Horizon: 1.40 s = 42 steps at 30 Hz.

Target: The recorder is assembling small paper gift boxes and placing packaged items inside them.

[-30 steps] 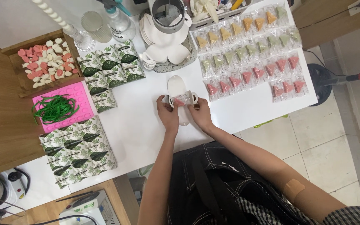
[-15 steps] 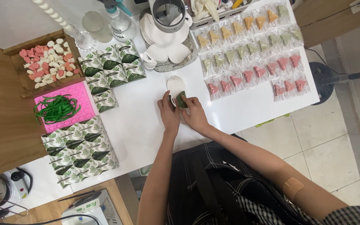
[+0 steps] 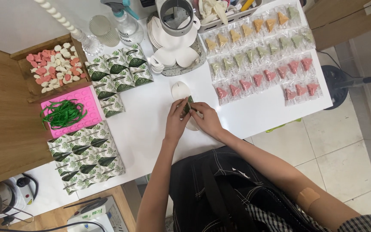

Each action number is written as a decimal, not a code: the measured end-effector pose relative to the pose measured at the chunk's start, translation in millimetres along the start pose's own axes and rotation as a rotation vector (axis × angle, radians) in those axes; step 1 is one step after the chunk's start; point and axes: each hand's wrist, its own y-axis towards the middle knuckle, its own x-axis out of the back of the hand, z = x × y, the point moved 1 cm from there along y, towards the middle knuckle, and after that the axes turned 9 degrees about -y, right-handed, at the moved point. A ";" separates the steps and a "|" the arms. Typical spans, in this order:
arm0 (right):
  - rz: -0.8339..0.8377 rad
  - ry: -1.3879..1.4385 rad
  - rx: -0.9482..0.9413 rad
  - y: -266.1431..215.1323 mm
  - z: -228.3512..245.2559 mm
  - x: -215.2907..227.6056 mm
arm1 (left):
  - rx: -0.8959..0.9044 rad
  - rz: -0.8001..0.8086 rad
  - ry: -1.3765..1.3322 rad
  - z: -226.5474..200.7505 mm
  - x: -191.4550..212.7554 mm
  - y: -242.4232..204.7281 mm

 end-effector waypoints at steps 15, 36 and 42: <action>0.022 -0.421 0.321 28.5 3.0 -0.6 | 0.019 -0.065 0.102 -4.2 12.0 -6.5; 0.190 -0.503 0.554 44.6 -1.2 -6.7 | 0.184 -0.460 0.572 2.6 13.0 -35.9; 0.179 -0.518 0.537 44.3 5.2 -7.9 | 0.337 -0.362 -0.067 8.3 4.4 -39.2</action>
